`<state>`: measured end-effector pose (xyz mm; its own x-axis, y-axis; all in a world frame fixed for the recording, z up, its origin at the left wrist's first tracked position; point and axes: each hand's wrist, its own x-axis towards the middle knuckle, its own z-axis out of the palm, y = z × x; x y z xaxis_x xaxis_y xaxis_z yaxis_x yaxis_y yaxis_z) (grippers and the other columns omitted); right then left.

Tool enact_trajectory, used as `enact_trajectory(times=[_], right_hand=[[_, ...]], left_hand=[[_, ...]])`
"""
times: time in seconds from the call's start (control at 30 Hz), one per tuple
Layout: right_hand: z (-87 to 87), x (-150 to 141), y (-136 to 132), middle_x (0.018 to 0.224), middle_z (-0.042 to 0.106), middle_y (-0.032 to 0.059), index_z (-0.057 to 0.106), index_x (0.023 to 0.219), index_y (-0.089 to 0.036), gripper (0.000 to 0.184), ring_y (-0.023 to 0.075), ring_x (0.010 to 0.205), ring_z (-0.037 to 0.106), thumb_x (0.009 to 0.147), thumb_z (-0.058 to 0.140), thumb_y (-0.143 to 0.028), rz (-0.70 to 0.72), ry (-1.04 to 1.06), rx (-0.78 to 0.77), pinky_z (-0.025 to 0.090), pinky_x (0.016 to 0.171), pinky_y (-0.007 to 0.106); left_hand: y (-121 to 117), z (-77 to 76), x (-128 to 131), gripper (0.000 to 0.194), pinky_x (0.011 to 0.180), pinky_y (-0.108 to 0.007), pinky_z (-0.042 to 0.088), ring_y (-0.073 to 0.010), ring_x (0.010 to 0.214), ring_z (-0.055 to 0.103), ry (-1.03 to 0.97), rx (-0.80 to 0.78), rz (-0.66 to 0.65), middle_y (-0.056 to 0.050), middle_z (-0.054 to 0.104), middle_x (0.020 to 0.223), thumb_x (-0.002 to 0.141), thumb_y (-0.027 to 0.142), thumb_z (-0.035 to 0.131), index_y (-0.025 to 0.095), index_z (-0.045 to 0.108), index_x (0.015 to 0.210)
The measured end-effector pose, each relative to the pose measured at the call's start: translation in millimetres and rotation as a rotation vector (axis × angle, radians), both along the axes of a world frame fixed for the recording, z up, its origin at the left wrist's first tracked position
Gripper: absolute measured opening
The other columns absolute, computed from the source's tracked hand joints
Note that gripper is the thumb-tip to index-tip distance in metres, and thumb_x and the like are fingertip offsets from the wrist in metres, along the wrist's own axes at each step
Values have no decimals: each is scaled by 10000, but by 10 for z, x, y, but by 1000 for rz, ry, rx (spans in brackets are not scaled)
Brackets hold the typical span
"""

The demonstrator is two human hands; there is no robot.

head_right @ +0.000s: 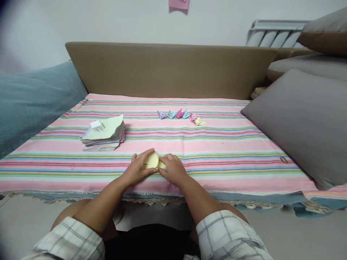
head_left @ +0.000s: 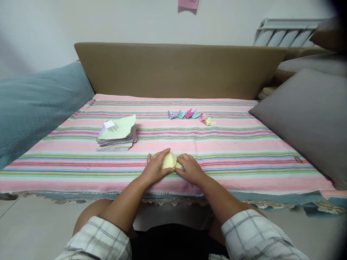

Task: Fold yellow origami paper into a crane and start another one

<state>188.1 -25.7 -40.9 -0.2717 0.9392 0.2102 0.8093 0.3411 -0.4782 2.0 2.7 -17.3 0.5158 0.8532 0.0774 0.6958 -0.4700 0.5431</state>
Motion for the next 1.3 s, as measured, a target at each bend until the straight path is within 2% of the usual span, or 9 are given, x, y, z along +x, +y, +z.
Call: enact_trajectory(times=[0.23,0.5,0.57,0.63,0.73,0.87,1.03,1.3], right_hand=[[23,-20,-26,996,545,64,598,948,-179,165,202,903,467,821,512,-243,-9,-84,26,367,803,324],[-26,-20,9,932,547,59,581,947,-173,172,203,859,467,803,509,-234,-34,-58,38,364,769,316],[-35,-13,14,925,546,57,582,943,-176,173,201,853,469,801,507,-238,-26,-47,40,363,763,313],[-41,-8,17,932,548,55,583,950,-177,179,199,857,471,799,509,-238,-17,-36,41,363,767,309],[-44,-4,17,941,552,55,579,981,-177,203,199,871,475,797,517,-236,-16,-32,40,363,782,308],[-45,-7,12,947,555,59,579,1003,-168,223,201,878,478,802,523,-247,-25,-35,38,365,795,311],[-37,-13,7,928,556,51,580,1014,-177,230,197,870,484,800,528,-246,-29,-31,42,368,790,309],[-35,-6,32,931,583,58,559,983,-164,224,202,896,507,772,555,-238,-40,64,34,387,797,308]], left_hand=[[3,-10,2,689,1058,-558,41,-244,1274,372,-28,-6,-6,-70,436,1379,761,396,606,319,253,1348],[37,-41,32,705,1073,-529,62,-222,1240,424,-90,-5,19,-65,538,1286,732,404,642,294,283,1328],[51,-50,38,630,1078,-515,98,-220,1207,460,-90,12,34,-60,558,1260,717,409,656,280,375,1266],[69,-61,38,465,1078,-505,138,-221,1189,478,-77,35,28,-54,549,1272,711,418,661,267,502,1122],[90,-67,29,304,1071,-523,159,-236,1226,442,-31,51,-27,-66,489,1335,739,440,632,249,595,973],[93,-53,17,371,1062,-560,144,-258,1267,391,26,52,-83,-98,413,1394,785,476,572,260,604,1085],[74,-33,15,380,1054,-575,143,-271,1271,378,86,69,-111,-88,373,1421,814,493,525,284,601,1122],[67,-7,39,369,1029,-558,204,-269,1174,456,126,116,-121,-59,458,1367,821,469,527,292,595,1137]])
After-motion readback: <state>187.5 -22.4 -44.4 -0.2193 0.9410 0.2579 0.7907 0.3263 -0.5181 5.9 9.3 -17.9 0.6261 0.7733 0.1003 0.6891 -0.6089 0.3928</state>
